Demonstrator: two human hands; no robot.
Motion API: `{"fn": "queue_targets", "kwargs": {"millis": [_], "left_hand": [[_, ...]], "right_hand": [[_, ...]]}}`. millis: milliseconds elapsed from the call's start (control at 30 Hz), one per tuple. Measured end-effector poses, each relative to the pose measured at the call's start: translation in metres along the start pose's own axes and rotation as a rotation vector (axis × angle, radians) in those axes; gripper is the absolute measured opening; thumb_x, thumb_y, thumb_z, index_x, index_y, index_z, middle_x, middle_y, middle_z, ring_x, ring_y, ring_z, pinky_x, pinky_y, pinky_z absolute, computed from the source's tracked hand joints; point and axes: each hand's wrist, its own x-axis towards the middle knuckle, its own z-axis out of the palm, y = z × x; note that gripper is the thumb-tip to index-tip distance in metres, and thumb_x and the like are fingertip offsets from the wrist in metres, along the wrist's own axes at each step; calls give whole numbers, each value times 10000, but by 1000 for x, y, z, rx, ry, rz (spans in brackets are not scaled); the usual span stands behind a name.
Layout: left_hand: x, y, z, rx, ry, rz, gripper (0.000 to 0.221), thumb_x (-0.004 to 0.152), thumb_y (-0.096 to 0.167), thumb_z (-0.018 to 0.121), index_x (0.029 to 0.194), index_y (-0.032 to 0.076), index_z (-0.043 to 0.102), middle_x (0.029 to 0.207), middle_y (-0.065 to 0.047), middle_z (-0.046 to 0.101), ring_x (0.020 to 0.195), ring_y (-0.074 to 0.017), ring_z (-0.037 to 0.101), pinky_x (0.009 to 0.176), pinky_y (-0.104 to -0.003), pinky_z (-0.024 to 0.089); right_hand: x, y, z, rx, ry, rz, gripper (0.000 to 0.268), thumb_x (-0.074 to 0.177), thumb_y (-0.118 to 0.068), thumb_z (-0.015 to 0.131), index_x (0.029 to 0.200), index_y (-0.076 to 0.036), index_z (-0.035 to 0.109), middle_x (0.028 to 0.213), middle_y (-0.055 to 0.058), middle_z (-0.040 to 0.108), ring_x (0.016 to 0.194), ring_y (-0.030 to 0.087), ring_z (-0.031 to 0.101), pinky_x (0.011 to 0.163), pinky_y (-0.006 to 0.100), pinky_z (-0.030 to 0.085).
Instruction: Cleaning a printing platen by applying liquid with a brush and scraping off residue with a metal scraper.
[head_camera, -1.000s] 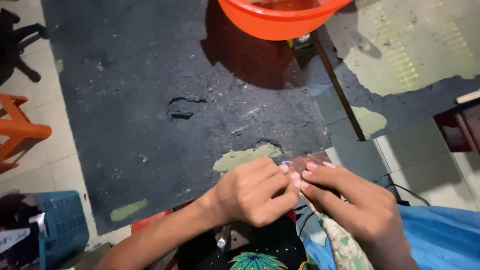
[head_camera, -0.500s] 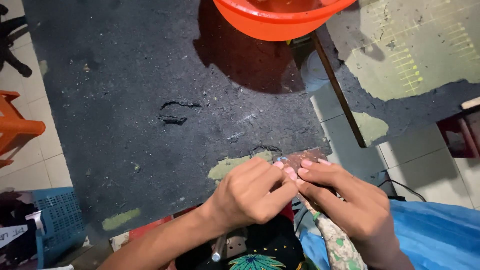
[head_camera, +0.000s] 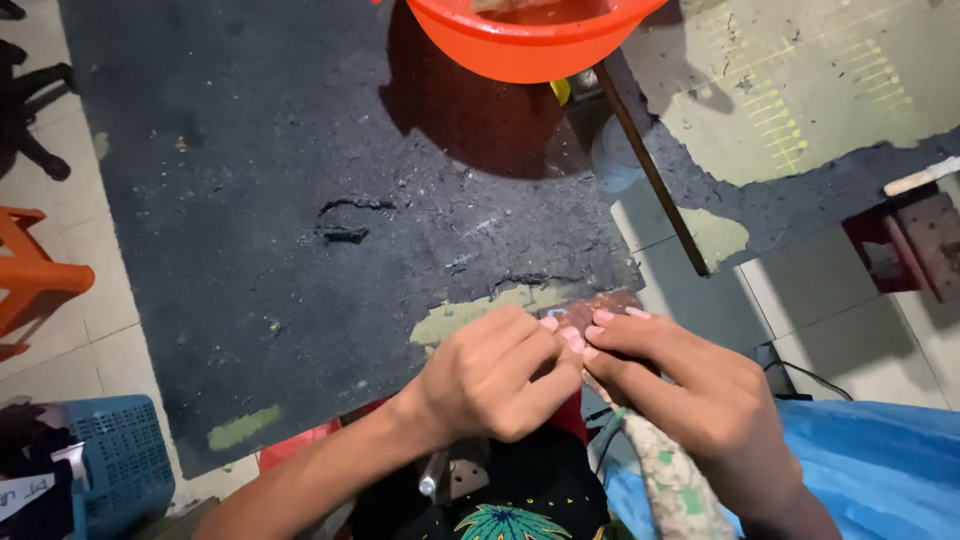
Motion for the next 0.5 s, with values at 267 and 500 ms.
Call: {"fn": "queue_targets", "kwargs": {"millis": [267, 500], "left_hand": [[1, -1, 5, -44, -32, -172, 317, 1037, -68, 558, 745, 49, 524, 756, -56, 477, 597, -188, 345, 536, -341, 310], [2, -8, 11, 60, -19, -253, 311, 1026, -58, 573, 742, 51, 509, 696, -46, 395, 563, -195, 341, 518, -328, 330]], "right_hand": [[4, 8, 12, 40, 28, 63, 36, 890, 51, 682, 925, 59, 685, 1020, 220, 702, 936, 276, 710, 1005, 505, 624], [15, 15, 19, 20, 28, 80, 48, 914, 24, 672, 936, 61, 692, 1066, 245, 716, 1024, 363, 737, 995, 506, 615]]}}
